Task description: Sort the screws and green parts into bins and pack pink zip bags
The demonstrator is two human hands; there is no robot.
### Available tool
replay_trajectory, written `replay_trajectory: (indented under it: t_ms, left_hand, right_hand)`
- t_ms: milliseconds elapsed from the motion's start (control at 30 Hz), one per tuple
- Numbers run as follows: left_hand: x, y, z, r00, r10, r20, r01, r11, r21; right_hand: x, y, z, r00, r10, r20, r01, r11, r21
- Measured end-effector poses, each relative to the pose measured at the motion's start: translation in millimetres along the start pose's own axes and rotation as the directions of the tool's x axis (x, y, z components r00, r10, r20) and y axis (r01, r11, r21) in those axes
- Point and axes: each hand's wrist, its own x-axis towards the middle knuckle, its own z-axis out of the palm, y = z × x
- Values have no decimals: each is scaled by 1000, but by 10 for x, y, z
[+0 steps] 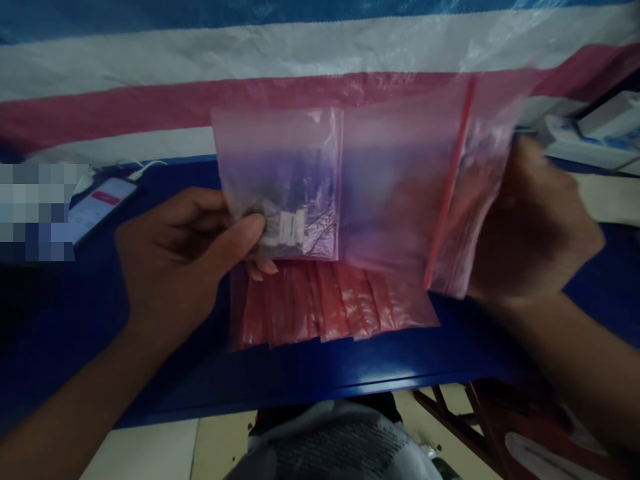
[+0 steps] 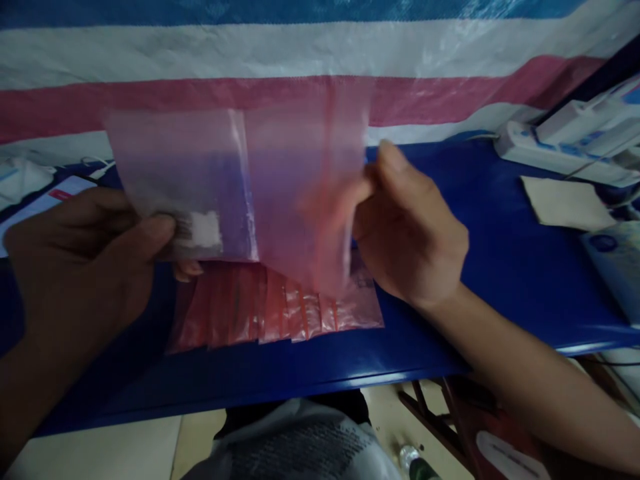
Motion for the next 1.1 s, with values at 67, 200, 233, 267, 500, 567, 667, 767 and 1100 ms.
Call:
replay_trajectory:
  t_ms: [67,200,233,267,500,567,667,767,1100]
  left_hand:
    - [-43,5,25,998,-60,25,59,997,52]
    - [-99,28,95,975,-185,122,171,979,114]
    - [-110,32,103,969,-200,145,185,976,115]
    - [-121,35,106,962,-213,170,196,974,111]
    - [-34,94,-35,992,-127,-17,126,939,321]
    - [85,89,-163,976,-81,-201,159,898,410]
    - [271,3,-378,953,-43,-299,231,742,630]
    - [360,-140,-503,994,-4,-105,90,559,824]
    - [272,-273,-473,880,192,434,-474,307,825]
  right_hand:
    - [-13,-9,-3,995,-62,74,55,995,83]
    - [-88,5,69,972,-115,205,104,992,64]
    - [-110,9,94,973,-110,204,110,994,11]
    - [-129,9,116,977,-108,185,117,992,-39]
    - [-140,2,144,978,-111,174,106,994,37]
    - [-110,29,124,994,-40,106,27,993,114]
    - [-64,70,89,1000,27,5,-27,984,176]
    - [-48,72,70,999,25,-27,-21,988,153]
    - [-84,17,102,931,-332,152,353,925,-143]
